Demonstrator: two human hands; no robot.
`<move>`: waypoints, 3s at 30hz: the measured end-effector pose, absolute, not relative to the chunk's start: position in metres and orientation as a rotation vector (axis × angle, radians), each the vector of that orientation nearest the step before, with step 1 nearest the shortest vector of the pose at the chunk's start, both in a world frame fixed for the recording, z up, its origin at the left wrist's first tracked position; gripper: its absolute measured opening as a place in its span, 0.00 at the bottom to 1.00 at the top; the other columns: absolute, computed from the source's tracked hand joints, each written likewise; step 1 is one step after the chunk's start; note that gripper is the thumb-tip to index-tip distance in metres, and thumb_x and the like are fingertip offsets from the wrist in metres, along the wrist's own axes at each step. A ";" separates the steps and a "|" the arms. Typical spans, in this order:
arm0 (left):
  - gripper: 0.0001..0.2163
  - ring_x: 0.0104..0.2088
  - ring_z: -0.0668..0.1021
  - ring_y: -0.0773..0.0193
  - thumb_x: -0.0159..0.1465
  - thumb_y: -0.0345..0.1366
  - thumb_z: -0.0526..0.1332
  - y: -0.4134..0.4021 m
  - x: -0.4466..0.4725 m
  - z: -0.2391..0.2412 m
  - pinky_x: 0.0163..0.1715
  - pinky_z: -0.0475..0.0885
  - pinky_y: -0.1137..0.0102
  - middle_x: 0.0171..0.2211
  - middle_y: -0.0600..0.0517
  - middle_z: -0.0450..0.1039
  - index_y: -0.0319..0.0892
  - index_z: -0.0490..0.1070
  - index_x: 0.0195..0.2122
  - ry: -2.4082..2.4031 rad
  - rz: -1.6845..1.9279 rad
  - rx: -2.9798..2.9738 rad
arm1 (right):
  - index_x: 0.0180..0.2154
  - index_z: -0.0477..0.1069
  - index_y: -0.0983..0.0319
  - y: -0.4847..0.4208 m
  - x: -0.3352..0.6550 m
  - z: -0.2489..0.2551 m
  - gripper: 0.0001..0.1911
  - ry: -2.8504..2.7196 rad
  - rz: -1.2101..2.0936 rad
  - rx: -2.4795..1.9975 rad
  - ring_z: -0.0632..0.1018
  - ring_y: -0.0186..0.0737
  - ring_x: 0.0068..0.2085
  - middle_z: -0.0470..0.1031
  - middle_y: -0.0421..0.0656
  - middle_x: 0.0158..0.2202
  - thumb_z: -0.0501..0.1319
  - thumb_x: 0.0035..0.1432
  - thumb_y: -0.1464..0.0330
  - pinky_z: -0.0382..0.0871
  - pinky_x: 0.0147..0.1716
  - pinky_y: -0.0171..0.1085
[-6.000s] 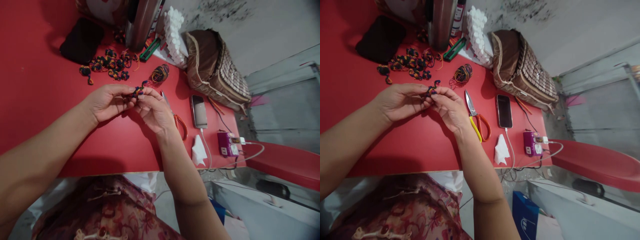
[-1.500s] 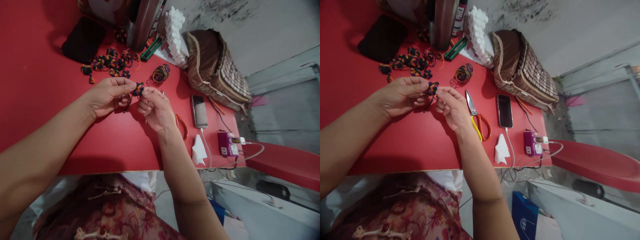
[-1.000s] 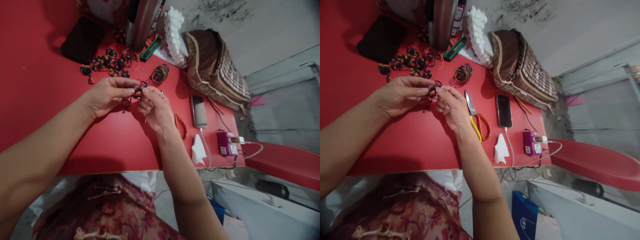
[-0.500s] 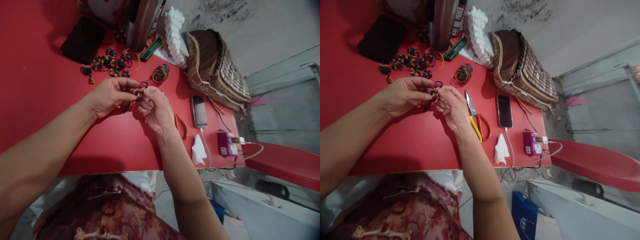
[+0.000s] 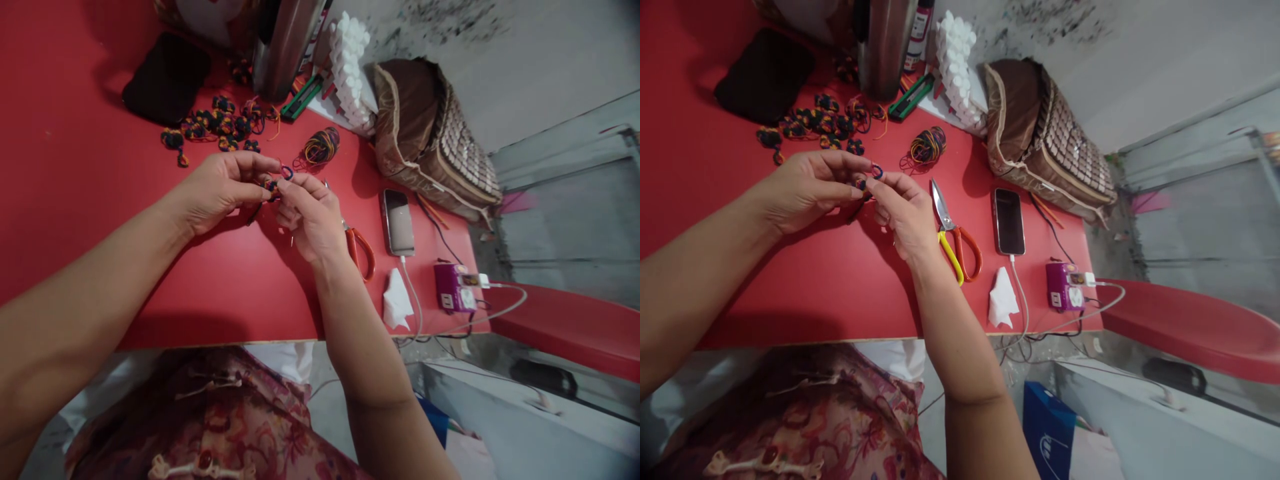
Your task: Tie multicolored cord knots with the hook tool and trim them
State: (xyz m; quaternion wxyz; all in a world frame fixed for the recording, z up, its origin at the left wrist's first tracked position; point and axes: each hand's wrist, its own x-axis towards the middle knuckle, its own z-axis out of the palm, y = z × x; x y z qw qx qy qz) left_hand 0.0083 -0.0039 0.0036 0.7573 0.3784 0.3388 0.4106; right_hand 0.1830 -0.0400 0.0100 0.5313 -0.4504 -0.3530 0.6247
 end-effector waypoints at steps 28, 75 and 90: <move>0.07 0.28 0.77 0.67 0.61 0.28 0.78 -0.013 0.015 0.009 0.29 0.72 0.73 0.28 0.54 0.78 0.43 0.82 0.31 0.804 0.884 0.982 | 0.36 0.78 0.56 -0.042 0.183 0.014 0.21 -0.852 1.421 -1.117 0.53 0.25 0.20 0.60 0.27 0.20 0.86 0.54 0.57 0.46 0.17 0.30; 0.15 0.26 0.75 0.70 0.67 0.17 0.67 -0.012 0.014 0.018 0.28 0.67 0.74 0.25 0.54 0.77 0.40 0.79 0.26 0.917 0.929 1.036 | 0.52 0.78 0.53 -0.042 0.189 -0.014 0.11 -1.657 0.690 -1.088 0.74 0.33 0.34 0.81 0.41 0.49 0.74 0.72 0.62 0.75 0.34 0.38; 0.06 0.20 0.78 0.64 0.71 0.25 0.69 -0.013 0.009 0.011 0.19 0.72 0.72 0.23 0.54 0.76 0.42 0.84 0.39 0.941 0.906 1.265 | 0.35 0.77 0.57 -0.038 0.190 -0.001 0.12 -1.182 1.161 -1.156 0.67 0.30 0.25 0.70 0.33 0.27 0.75 0.66 0.60 0.61 0.24 0.33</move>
